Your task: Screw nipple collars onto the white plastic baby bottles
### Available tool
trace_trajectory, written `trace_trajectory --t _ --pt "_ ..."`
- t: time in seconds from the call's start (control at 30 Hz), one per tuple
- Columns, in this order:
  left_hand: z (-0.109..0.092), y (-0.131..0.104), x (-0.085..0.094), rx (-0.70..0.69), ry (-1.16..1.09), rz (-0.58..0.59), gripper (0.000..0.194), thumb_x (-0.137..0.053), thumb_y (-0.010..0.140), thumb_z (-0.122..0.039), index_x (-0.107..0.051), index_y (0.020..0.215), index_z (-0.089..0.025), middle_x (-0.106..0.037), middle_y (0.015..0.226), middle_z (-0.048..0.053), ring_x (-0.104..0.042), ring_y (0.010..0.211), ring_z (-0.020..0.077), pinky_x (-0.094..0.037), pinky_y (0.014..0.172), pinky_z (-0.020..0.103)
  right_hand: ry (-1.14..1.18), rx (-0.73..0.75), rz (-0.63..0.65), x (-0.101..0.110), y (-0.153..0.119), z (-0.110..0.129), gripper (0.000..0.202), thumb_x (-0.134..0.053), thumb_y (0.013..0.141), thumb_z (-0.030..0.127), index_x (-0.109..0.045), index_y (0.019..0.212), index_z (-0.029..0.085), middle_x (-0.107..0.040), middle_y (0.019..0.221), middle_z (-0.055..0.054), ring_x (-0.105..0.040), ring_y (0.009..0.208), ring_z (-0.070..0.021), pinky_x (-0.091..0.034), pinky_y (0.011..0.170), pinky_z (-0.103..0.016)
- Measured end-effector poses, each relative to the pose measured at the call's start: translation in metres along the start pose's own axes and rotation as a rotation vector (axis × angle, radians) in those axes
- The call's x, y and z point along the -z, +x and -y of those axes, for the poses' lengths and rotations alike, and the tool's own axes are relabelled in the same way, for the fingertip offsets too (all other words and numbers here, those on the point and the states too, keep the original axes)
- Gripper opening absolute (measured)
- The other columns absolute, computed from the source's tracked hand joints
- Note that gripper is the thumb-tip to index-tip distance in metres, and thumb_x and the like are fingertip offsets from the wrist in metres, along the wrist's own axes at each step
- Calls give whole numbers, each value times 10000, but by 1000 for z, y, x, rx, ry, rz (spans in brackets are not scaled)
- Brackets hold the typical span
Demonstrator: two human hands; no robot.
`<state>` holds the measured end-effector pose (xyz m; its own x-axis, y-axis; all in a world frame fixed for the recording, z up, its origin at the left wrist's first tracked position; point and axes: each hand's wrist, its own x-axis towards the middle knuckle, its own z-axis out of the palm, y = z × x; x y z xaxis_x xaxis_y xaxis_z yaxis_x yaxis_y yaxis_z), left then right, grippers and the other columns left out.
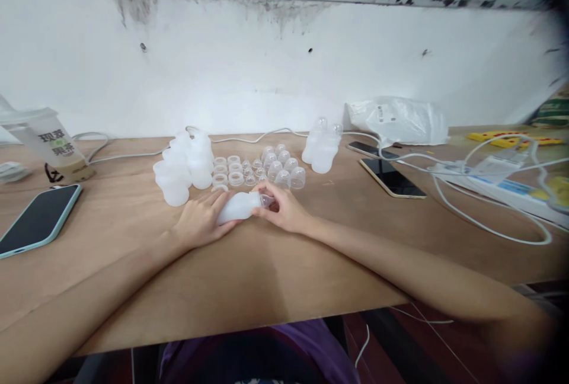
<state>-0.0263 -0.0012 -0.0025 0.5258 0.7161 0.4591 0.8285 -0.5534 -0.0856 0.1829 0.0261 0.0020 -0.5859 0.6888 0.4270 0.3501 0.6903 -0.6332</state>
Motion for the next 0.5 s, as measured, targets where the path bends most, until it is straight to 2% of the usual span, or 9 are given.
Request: trace_trajectory --t 0.07,0.13,0.23,0.33,0.5 --pt "-2 0 2 33 -16 19 485 -374 765 -522 -434 1082 -160 -584 1007 98 -589 821 215 -456 562 273 -81 70 -29 7 -2 -7 308 -347 825 421 -418 1021 195 -541 765 -13 -484 584 -107 -393 574 -242" --pt "-2 0 3 90 -23 24 509 -380 753 -538 -429 1093 -162 -584 1016 99 -592 817 230 -457 564 292 -207 122 -138 16 -3 -16 334 -238 863 382 -405 1074 184 -535 875 -55 -513 687 -135 -407 651 -279" --pt "1 1 2 173 -83 42 530 -389 743 -547 -417 1113 -168 -585 1023 95 -585 843 248 -462 599 317 -545 75 -247 28 -4 -28 358 -292 843 371 -421 1099 157 -450 1089 -126 -503 855 -196 -413 676 -313" --pt "5 3 -1 260 -171 53 527 -397 734 -554 -429 1105 -181 -603 970 83 -581 845 251 -459 637 333 -817 -59 -193 32 -5 -34 396 -327 824 355 -409 1150 145 -382 1181 -152 -492 903 -243 -422 608 -315" --pt "8 4 -5 327 -243 51 522 -404 729 -554 -438 1103 -192 -604 966 77 -577 844 250 -454 654 344 -940 -130 -103 23 -3 -33 426 -311 820 365 -394 1173 143 -388 1162 -153 -528 758 -216 -421 560 -317"
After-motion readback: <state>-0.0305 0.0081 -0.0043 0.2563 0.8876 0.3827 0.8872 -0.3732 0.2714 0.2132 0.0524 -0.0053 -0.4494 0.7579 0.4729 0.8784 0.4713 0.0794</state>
